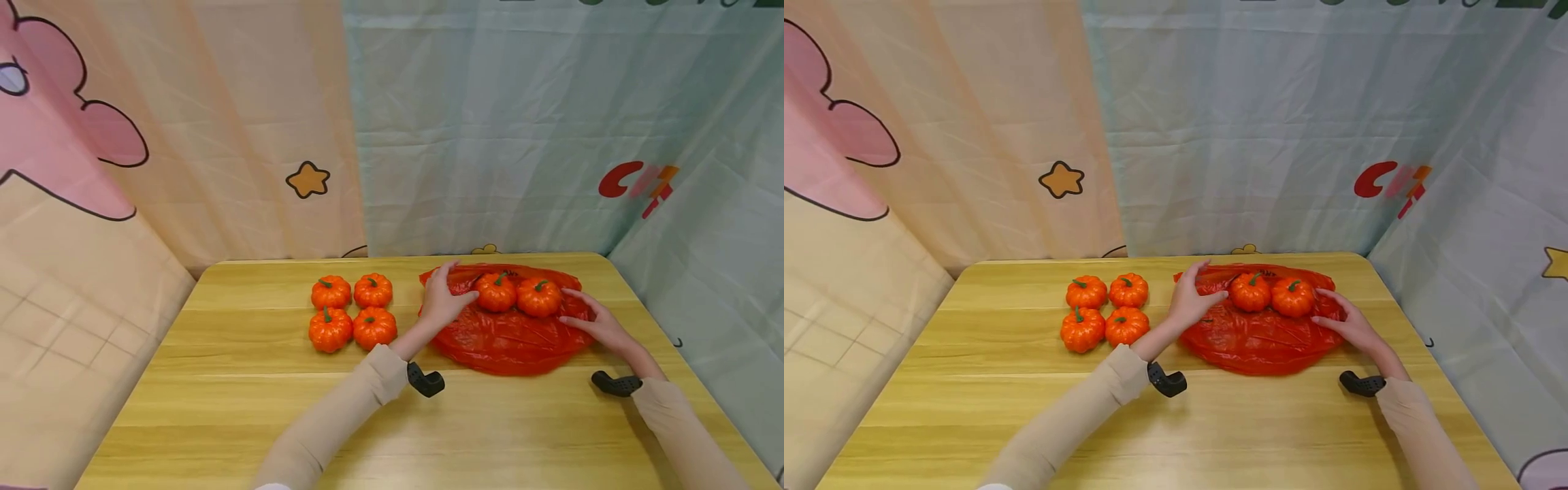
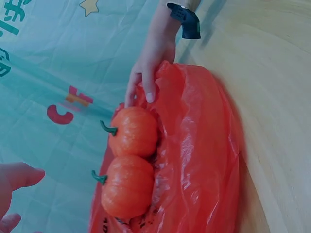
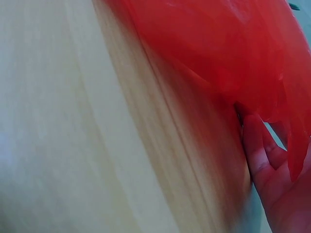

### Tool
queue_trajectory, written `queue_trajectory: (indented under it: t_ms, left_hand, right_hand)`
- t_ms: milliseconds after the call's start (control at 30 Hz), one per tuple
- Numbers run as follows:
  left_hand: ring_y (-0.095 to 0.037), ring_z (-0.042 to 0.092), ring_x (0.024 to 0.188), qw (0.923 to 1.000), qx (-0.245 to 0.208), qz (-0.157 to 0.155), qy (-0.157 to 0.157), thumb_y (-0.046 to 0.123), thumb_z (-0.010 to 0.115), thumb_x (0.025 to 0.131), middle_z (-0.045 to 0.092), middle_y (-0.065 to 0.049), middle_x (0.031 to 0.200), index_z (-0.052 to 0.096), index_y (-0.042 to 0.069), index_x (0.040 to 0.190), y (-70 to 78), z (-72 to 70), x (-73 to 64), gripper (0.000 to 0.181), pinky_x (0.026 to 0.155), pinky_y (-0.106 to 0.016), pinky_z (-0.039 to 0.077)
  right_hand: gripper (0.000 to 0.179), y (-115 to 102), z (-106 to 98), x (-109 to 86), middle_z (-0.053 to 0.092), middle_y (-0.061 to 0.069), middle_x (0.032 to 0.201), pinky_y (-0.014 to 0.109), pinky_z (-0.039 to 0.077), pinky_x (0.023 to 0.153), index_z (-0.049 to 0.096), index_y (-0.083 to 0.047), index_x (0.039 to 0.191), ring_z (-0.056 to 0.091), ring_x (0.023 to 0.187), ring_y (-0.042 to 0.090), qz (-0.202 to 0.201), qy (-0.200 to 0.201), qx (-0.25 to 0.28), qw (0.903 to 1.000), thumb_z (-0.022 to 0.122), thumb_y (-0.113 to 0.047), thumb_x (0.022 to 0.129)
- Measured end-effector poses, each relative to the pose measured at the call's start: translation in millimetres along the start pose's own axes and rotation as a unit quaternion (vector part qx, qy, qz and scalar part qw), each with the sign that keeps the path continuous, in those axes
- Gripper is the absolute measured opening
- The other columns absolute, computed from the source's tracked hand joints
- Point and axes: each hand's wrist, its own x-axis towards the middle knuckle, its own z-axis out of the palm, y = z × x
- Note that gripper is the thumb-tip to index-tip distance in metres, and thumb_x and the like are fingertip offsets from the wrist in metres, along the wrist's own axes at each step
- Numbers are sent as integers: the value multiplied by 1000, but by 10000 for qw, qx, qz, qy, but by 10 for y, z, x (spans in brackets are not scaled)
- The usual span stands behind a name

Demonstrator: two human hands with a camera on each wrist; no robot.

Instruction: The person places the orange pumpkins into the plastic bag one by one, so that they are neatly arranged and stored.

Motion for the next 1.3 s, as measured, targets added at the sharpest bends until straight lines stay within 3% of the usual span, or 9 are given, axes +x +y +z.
queue_trajectory:
  t_ms: [200,500,733,833,1300]
  left_hand:
    - [-30,44,131,9997,-13,215,71,20,74,83,48,-8,143,46,14,141,8,-186,-65,65,106,-47,40]
    - [-33,45,126,9988,-45,387,297,18,75,83,49,-10,140,45,12,141,-43,-487,-164,66,104,-47,41]
    - [-31,46,121,9974,-95,460,542,13,75,81,50,-11,137,48,13,139,-98,-678,-225,64,102,-49,41]
    - [-32,46,121,9969,-92,466,633,11,76,81,50,-12,137,48,13,138,-135,-763,-256,64,103,-50,40]
    - [-37,46,122,9920,240,479,1147,13,78,79,52,-12,135,50,12,136,-304,-1176,-410,63,102,-52,40]
  right_hand:
    - [62,36,4,6,38,-1,144,-1,29,84,33,-8,148,30,111,-16,-12,-4,32,10000,61,-22,95]
    - [62,27,19,10,37,11,145,-1,30,84,32,-4,147,29,109,-18,-150,-6,29,9999,61,-18,94]
    - [61,26,12,-12,38,-19,135,-1,28,84,33,-8,147,30,109,-18,-165,26,152,9997,61,-19,94]
    - [60,20,10,-14,36,-26,130,-1,29,84,34,-8,147,31,109,-18,-165,26,183,9997,61,-19,94]
    - [60,57,18,2,34,-31,126,-1,29,84,34,-7,147,32,108,-19,-282,49,209,9994,61,-18,94]
